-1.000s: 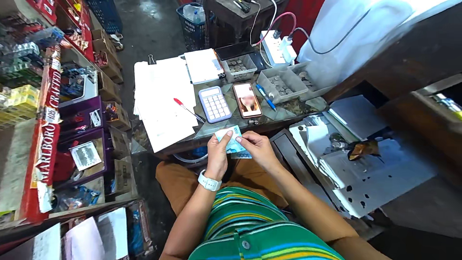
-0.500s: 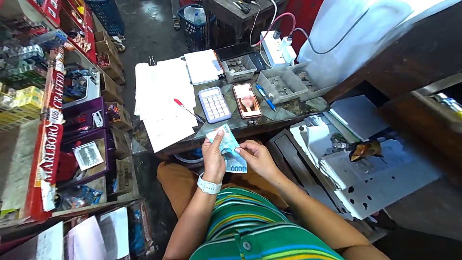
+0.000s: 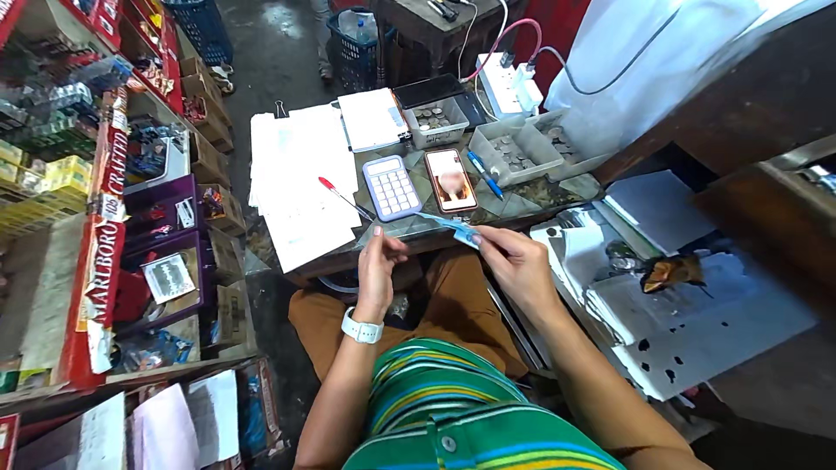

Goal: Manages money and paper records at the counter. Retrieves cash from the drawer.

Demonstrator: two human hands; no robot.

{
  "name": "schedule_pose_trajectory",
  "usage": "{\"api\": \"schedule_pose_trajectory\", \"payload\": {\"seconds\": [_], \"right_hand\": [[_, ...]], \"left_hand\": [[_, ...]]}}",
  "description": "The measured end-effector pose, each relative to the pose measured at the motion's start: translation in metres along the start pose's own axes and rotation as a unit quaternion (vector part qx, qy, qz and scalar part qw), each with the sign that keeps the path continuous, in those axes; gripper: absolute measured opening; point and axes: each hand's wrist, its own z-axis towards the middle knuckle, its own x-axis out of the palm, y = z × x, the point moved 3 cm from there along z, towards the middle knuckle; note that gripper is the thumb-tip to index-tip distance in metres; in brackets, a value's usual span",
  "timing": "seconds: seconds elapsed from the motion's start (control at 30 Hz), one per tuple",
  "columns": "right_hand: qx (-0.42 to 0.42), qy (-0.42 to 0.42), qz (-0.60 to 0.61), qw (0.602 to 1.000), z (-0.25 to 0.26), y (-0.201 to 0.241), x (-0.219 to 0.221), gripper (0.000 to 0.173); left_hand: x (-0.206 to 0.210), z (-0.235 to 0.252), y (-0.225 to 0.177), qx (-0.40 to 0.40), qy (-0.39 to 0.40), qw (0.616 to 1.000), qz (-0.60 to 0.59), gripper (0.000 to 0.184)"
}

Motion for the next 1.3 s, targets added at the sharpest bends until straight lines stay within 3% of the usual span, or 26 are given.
{"api": "schedule_pose_trajectory", "payload": {"seconds": [0.1, 0.2, 0.27, 0.3, 0.33, 0.4, 0.53, 0.67, 0.93, 1.3], "right_hand": [[-0.006, 0.05, 0.172, 0.984, 0.001, 0.004, -0.004, 0.032], [0.054, 0.122, 0.259, 0.957, -0.003, 0.003, 0.001, 0.038], [0.092, 0.169, 0.268, 0.944, -0.005, 0.003, 0.006, 0.023], [0.105, 0.188, 0.271, 0.938, -0.006, 0.001, 0.008, 0.016], [0.122, 0.201, 0.271, 0.933, -0.007, 0.0, 0.01, 0.012], [0.178, 0.203, 0.275, 0.923, -0.008, 0.0, 0.011, 0.014], [0.226, 0.156, 0.301, 0.913, -0.002, -0.004, 0.014, 0.026], [0.201, 0.122, 0.307, 0.922, 0.0, -0.005, 0.021, 0.011], [0.217, 0.13, 0.257, 0.933, -0.012, -0.002, 0.03, 0.011], [0.23, 0.123, 0.258, 0.93, -0.035, -0.005, 0.005, 0.011]], "left_hand": [[0.008, -0.007, 0.012, -0.084, 0.151, 0.985, 0.018, 0.079], [0.022, -0.019, 0.013, -0.122, 0.218, 0.963, -0.106, 0.082], [0.027, -0.02, 0.012, -0.124, 0.215, 0.953, -0.172, 0.068], [0.03, -0.018, 0.01, -0.116, 0.206, 0.954, -0.182, 0.051], [0.032, -0.016, 0.008, -0.108, 0.176, 0.962, -0.18, 0.037], [0.034, -0.013, 0.005, -0.093, 0.128, 0.974, -0.16, 0.026], [0.038, -0.015, 0.003, -0.067, 0.105, 0.983, -0.138, 0.026], [0.041, -0.019, 0.007, -0.038, 0.111, 0.983, -0.141, 0.021], [0.048, -0.024, 0.004, -0.022, 0.004, 0.99, -0.139, 0.015], [0.059, -0.038, -0.015, -0.038, 0.005, 0.977, -0.211, 0.015]]}}
